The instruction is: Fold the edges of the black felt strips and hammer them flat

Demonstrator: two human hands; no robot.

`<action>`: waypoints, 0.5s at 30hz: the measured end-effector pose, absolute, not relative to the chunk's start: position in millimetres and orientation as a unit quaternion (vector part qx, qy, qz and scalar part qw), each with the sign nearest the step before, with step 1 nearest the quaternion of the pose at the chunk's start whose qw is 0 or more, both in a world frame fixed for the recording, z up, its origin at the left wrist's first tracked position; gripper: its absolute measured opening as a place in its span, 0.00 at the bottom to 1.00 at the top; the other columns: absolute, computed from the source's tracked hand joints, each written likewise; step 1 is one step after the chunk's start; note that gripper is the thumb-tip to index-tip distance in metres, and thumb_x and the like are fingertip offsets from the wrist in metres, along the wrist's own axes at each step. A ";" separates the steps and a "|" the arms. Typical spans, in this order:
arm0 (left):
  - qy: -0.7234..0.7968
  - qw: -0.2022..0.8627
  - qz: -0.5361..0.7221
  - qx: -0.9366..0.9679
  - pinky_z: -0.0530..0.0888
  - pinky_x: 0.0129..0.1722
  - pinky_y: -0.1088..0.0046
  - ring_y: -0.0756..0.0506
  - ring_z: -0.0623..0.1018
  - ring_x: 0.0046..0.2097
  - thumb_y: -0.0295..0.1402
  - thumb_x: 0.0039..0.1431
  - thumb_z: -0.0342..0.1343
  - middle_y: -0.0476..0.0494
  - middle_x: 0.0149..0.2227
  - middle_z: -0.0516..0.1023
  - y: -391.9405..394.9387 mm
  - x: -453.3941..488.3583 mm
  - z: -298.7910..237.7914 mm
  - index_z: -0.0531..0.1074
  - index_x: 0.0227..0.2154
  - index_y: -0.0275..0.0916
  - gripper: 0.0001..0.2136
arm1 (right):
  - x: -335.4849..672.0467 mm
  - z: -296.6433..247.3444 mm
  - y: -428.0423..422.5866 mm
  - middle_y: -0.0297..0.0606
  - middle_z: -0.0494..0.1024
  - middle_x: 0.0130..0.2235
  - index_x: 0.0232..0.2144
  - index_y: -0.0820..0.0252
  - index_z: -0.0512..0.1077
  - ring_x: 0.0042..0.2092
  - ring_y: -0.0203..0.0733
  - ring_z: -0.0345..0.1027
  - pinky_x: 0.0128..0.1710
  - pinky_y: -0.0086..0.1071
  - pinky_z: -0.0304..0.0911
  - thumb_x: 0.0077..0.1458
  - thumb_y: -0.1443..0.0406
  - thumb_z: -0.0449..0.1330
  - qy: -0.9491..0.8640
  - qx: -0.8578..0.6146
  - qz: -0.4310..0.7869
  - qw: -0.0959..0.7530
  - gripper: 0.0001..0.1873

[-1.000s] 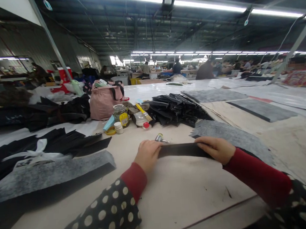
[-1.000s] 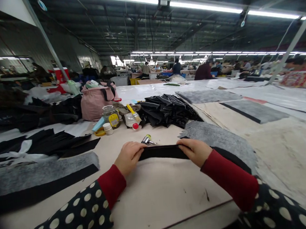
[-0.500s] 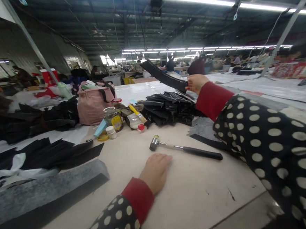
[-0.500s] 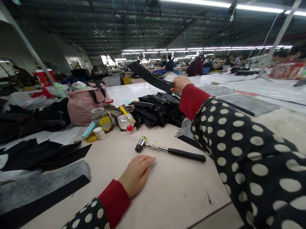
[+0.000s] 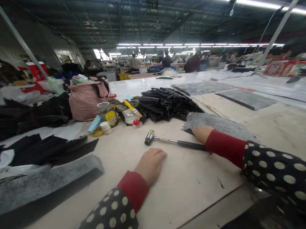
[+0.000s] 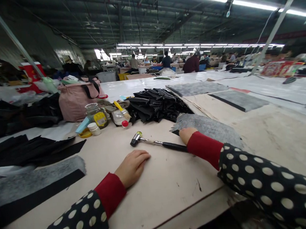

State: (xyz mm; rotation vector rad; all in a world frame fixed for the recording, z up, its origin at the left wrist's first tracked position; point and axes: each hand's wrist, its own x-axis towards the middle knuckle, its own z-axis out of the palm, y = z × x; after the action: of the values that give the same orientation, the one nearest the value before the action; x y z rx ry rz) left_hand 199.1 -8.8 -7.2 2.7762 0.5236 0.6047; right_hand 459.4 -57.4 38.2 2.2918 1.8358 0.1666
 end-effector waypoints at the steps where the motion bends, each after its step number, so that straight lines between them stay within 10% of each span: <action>1: 0.180 0.124 0.208 0.953 0.65 0.47 0.65 0.45 0.67 0.45 0.23 0.54 0.44 0.44 0.42 0.70 -8.5 199.3 -7.4 0.67 0.40 0.39 0.13 | 458.4 34.2 -59.6 0.52 0.74 0.37 0.35 0.66 0.72 0.38 0.49 0.68 0.34 0.39 0.61 0.50 0.74 0.47 0.616 0.779 0.056 0.104 0.15; 15: 0.158 0.099 0.227 0.956 0.66 0.45 0.66 0.46 0.68 0.44 0.24 0.55 0.43 0.43 0.42 0.70 -10.5 205.4 -5.6 0.67 0.41 0.39 0.12 | 461.1 33.2 -95.7 0.45 0.71 0.35 0.33 0.62 0.69 0.34 0.42 0.67 0.31 0.32 0.58 0.56 0.67 0.43 0.633 0.766 0.102 0.052 0.15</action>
State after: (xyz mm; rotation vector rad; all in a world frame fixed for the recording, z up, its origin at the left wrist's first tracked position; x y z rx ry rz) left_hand 205.4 -10.5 -5.6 2.8276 0.4679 0.6702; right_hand 461.1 -95.7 33.2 2.3295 1.9235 0.3090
